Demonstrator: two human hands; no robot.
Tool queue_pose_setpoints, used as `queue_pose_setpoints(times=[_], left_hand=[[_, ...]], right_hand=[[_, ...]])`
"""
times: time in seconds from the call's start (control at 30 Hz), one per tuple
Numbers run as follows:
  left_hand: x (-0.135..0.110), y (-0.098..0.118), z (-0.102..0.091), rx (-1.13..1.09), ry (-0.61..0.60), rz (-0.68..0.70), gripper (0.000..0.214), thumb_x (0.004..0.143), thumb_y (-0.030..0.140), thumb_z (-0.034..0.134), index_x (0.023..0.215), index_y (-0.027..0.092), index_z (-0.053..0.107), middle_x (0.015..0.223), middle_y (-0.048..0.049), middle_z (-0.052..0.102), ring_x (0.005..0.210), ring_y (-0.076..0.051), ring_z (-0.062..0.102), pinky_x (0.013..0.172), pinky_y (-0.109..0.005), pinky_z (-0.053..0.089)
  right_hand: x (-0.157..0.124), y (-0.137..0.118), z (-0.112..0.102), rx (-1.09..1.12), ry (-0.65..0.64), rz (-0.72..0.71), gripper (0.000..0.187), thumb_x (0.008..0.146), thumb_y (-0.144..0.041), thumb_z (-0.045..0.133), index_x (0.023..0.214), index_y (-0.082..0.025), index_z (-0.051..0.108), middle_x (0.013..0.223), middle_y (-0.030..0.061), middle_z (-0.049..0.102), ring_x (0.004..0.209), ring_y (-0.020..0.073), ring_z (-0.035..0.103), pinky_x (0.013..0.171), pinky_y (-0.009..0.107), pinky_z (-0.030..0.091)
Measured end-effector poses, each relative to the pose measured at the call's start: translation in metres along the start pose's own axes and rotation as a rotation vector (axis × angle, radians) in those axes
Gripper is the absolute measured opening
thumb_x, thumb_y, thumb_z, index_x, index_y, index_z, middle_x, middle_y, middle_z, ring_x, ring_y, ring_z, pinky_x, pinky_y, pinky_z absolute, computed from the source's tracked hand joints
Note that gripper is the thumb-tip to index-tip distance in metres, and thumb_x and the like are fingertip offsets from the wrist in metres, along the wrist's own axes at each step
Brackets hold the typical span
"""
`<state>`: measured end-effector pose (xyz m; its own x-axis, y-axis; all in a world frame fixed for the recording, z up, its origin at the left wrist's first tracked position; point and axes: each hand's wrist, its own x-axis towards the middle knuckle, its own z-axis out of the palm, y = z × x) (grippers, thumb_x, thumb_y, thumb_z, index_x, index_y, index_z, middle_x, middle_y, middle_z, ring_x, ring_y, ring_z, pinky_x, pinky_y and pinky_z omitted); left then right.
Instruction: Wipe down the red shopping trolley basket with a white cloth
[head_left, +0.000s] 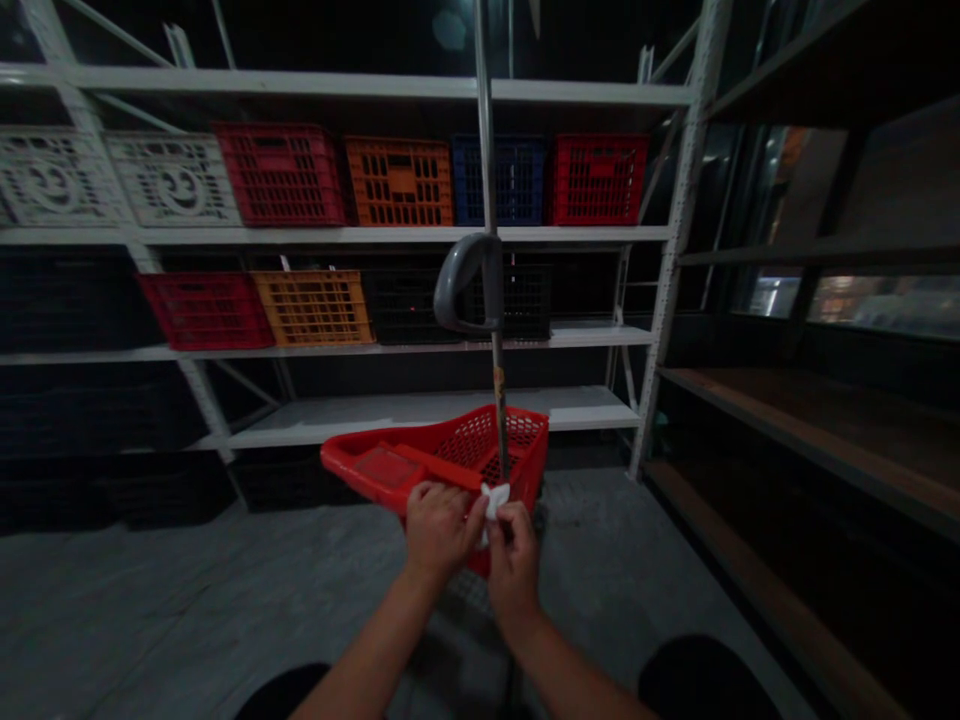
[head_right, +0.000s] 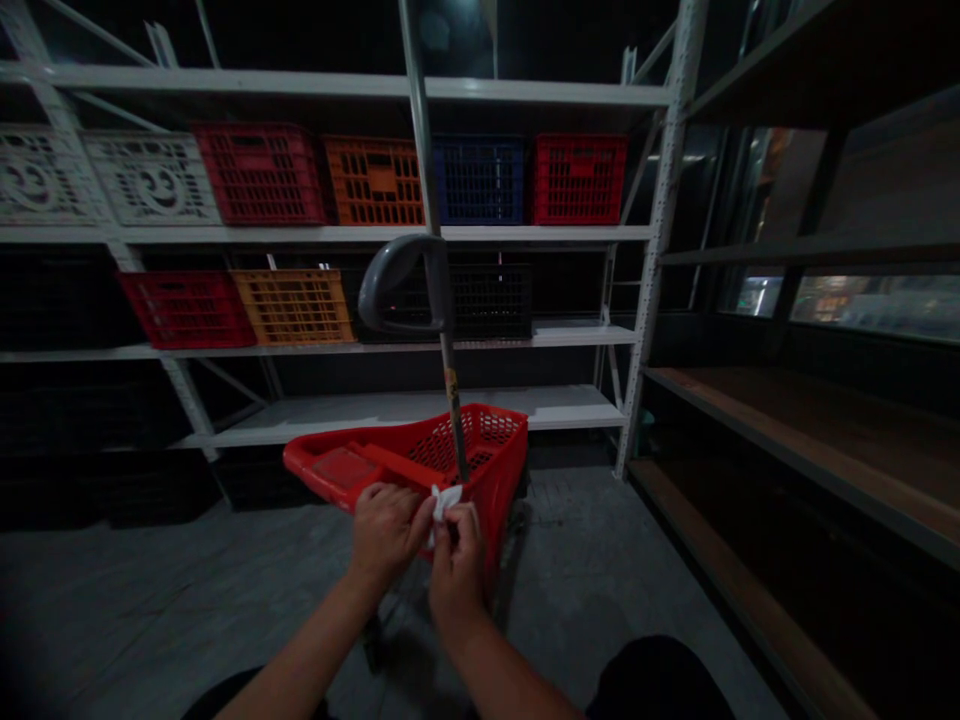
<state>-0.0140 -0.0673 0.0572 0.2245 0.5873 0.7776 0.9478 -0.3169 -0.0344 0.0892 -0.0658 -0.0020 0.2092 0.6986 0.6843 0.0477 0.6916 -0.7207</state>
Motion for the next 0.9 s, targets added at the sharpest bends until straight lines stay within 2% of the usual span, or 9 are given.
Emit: queue_pose_setpoints(times=[0.1,0.23,0.3,0.4,0.5,0.57,0.73,0.9], left_hand=[[-0.001,-0.006,0.000,-0.019,0.024,0.014,0.034,0.083,0.033,0.041,0.057,0.018,0.058,0.055,-0.0007,0.058,0.061,-0.014,0.051,0.075,-0.034,0.032],[-0.003,-0.011,0.001,-0.053,0.056,0.037,0.033,0.082,0.031,0.042,0.056,0.018,0.057,0.054,-0.0005,0.057,0.059,-0.013,0.051,0.075,-0.033,0.034],[-0.004,-0.014,0.001,-0.066,0.067,0.047,0.032,0.081,0.031,0.043,0.057,0.018,0.057,0.053,-0.0003,0.056,0.059,-0.013,0.050,0.074,-0.033,0.035],[-0.005,-0.020,0.000,-0.080,0.087,0.065,0.030,0.080,0.030,0.044,0.055,0.018,0.055,0.052,0.0005,0.054,0.057,-0.012,0.049,0.074,-0.032,0.036],[-0.006,-0.028,-0.002,-0.097,0.102,0.064,0.029,0.079,0.030,0.044,0.055,0.018,0.054,0.052,0.0009,0.053,0.056,-0.012,0.048,0.075,-0.032,0.038],[-0.007,-0.035,-0.004,-0.114,0.091,0.064,0.028,0.079,0.029,0.044,0.056,0.018,0.053,0.053,0.0007,0.053,0.057,-0.012,0.048,0.075,-0.032,0.038],[-0.010,-0.052,-0.007,-0.162,0.020,0.089,0.027,0.080,0.027,0.042,0.057,0.018,0.052,0.054,0.0008,0.052,0.059,-0.012,0.048,0.077,-0.033,0.038],[-0.014,-0.070,-0.013,-0.189,-0.047,0.117,0.027,0.080,0.026,0.039,0.059,0.018,0.052,0.056,0.0004,0.052,0.061,-0.013,0.047,0.077,-0.034,0.038]], right_hand=[[0.002,0.014,0.001,-0.039,0.021,-0.030,0.012,0.084,-0.025,0.040,0.078,-0.019,0.049,0.079,0.0014,0.050,0.077,0.0149,0.049,0.072,0.027,0.040],[0.031,0.063,-0.017,-0.137,0.109,0.133,0.011,0.081,-0.025,0.042,0.079,-0.018,0.051,0.075,0.0018,0.053,0.074,0.0159,0.051,0.069,0.027,0.040],[0.049,0.076,-0.028,-0.181,0.098,0.157,0.013,0.080,-0.024,0.043,0.079,-0.017,0.054,0.075,0.0029,0.054,0.073,0.0164,0.051,0.069,0.027,0.040],[0.068,0.069,-0.037,-0.229,-0.008,0.053,0.019,0.080,-0.022,0.044,0.083,-0.016,0.061,0.079,0.0045,0.055,0.076,0.0162,0.051,0.070,0.026,0.040],[0.075,0.055,-0.035,-0.263,-0.264,-0.044,0.022,0.078,-0.015,0.045,0.082,-0.018,0.066,0.074,0.0029,0.052,0.072,0.0143,0.050,0.065,0.023,0.039],[0.078,0.056,-0.033,-0.332,-0.384,-0.046,0.023,0.075,-0.010,0.047,0.078,-0.019,0.068,0.070,0.0016,0.049,0.067,0.0131,0.048,0.061,0.022,0.038],[0.084,0.067,-0.033,-0.484,-0.362,0.054,0.027,0.070,0.000,0.045,0.067,-0.015,0.067,0.064,0.0009,0.045,0.060,0.0122,0.045,0.057,0.022,0.037],[0.058,0.037,-0.015,-0.373,-0.423,-0.068,0.028,0.076,-0.004,0.044,0.084,-0.017,0.067,0.074,0.0030,0.051,0.070,0.0132,0.049,0.063,0.022,0.039]])
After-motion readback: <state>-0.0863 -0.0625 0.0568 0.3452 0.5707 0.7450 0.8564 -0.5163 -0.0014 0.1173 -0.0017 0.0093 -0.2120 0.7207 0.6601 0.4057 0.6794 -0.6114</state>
